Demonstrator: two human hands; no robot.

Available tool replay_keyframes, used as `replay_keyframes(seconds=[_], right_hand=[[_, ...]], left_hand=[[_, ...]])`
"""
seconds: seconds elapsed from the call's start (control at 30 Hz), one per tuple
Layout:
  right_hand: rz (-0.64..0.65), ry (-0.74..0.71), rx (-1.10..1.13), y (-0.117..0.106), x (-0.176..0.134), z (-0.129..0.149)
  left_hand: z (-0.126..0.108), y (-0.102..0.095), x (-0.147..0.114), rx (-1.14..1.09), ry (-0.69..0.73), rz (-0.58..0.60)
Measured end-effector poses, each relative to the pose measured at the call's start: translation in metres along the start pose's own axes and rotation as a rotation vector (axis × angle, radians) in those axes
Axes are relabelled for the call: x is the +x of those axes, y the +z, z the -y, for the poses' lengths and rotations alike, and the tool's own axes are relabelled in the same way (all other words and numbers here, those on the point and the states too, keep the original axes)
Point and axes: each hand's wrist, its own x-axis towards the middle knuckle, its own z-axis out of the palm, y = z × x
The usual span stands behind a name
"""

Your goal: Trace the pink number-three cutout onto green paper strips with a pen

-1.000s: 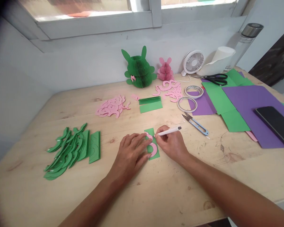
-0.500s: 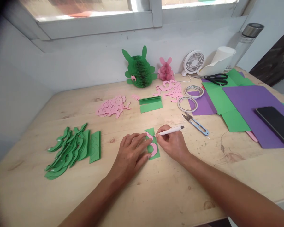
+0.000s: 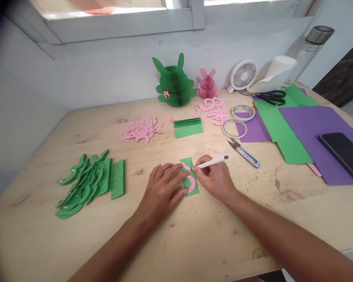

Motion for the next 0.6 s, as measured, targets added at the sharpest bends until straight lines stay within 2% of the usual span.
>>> replay_keyframes(seconds=[0.6], right_hand=[[-0.002, -0.012, -0.020, 0.0012, 0.0002, -0.0019]], left_hand=[[0.0002, 0.0009, -0.0003, 0.002, 0.003, -0.006]])
